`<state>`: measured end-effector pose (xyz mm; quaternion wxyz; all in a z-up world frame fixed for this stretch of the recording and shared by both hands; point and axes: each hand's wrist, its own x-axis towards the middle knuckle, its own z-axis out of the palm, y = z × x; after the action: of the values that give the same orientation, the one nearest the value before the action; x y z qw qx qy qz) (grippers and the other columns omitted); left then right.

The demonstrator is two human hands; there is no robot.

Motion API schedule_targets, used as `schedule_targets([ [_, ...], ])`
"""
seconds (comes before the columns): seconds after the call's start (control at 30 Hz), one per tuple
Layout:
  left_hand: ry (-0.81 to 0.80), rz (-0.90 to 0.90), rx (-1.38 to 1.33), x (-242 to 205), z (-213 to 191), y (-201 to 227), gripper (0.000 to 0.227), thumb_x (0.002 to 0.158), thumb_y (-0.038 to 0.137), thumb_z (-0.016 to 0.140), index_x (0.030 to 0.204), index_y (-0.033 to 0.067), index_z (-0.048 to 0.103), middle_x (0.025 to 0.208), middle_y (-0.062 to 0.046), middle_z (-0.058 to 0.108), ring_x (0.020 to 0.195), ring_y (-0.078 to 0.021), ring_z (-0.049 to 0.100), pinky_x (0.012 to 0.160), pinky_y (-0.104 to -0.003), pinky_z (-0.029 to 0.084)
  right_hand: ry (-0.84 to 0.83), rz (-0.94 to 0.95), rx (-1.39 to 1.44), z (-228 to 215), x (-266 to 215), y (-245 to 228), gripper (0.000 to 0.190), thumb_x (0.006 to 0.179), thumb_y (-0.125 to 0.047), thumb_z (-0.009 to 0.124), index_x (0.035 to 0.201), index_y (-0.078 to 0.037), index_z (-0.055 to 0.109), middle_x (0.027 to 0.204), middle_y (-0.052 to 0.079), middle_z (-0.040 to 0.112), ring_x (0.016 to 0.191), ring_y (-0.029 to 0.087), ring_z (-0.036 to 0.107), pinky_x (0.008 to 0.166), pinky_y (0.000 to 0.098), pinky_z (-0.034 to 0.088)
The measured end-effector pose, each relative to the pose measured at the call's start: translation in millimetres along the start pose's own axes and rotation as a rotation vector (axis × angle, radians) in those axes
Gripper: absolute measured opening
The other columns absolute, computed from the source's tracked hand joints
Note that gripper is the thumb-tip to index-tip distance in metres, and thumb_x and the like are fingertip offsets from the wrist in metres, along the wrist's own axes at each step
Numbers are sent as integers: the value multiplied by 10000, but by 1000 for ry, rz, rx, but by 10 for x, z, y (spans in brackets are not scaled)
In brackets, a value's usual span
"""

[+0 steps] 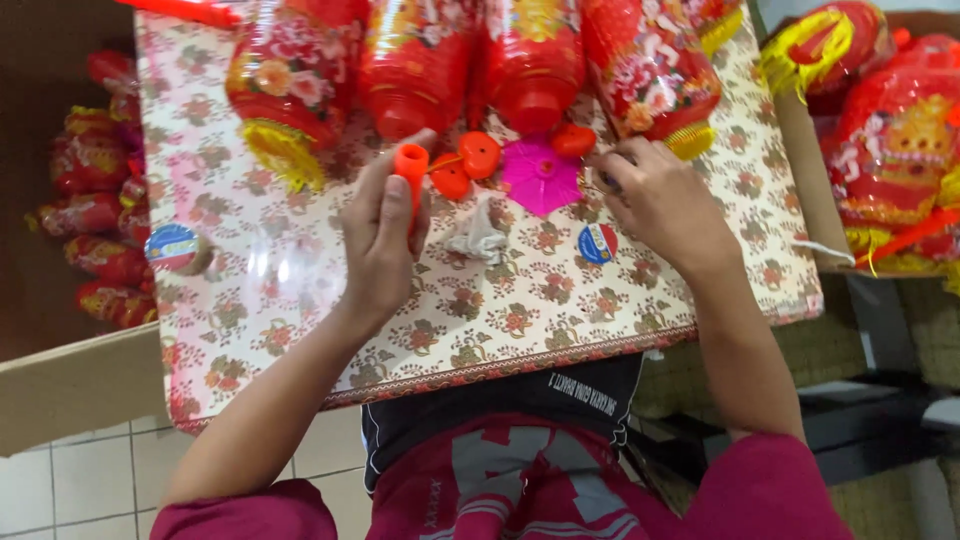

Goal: Assembling small plastic decorative lanterns by joining various components like bases, handles, and bodies.

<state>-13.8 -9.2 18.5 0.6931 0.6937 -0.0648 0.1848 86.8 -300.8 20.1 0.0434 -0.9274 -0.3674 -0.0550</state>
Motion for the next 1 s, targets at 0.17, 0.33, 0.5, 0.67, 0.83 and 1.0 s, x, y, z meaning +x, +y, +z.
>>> schedule_targets([
  [0.17, -42, 168, 85, 23, -10, -57, 510, 1117, 459, 330, 1152, 50, 634, 652, 51, 445, 499, -61, 350, 412, -215, 268, -62, 15, -64, -24, 37, 82, 265, 960, -135, 720, 1203, -31, 720, 1071, 139, 770, 908, 281, 737, 856, 408, 630],
  [0.33, -92, 273, 539, 3, -29, 89, 439, 1102, 354, 384, 1271, 23, 617, 919, -84, 703, 698, -176, 631, 581, -314, 435, 371, -170, -108, -409, 154, 8, 129, 1011, 10, 807, 1138, 32, 800, 992, 185, 786, 789, 227, 748, 716, 322, 669],
  [0.5, -125, 305, 645, -11, -52, -63, 346, 1071, 308, 535, 1316, 73, 606, 1015, -122, 676, 804, -232, 616, 637, -357, 462, 818, -447, 453, -257, 443, -222, 136, 1050, -2, 781, 1110, 71, 683, 972, 222, 726, 818, 295, 738, 684, 351, 642],
  [0.67, -168, 322, 625, 15, -74, -126, 258, 1032, 182, 653, 1272, 111, 593, 1061, -118, 605, 953, -266, 556, 816, -405, 454, 913, -479, 1075, 122, 613, -571, 170, 955, -65, 777, 988, -45, 611, 916, 155, 695, 845, 241, 750, 703, 298, 662],
  [0.83, -208, 312, 591, 18, -68, -78, 288, 1061, 190, 625, 1335, 109, 594, 1056, -128, 604, 896, -271, 557, 779, -389, 437, 819, -215, 1236, 303, 512, -661, 169, 974, -132, 766, 1002, -28, 636, 934, 167, 701, 824, 232, 733, 663, 287, 637],
  [1.0, -257, 315, 623, -10, -84, -165, 411, 1108, 196, 612, 1499, 150, 494, 1042, -97, 639, 851, -228, 528, 777, -355, 425, 856, -252, 1148, 303, 488, -653, 187, 964, -93, 763, 1006, 6, 610, 944, 210, 692, 780, 243, 725, 611, 270, 602],
])
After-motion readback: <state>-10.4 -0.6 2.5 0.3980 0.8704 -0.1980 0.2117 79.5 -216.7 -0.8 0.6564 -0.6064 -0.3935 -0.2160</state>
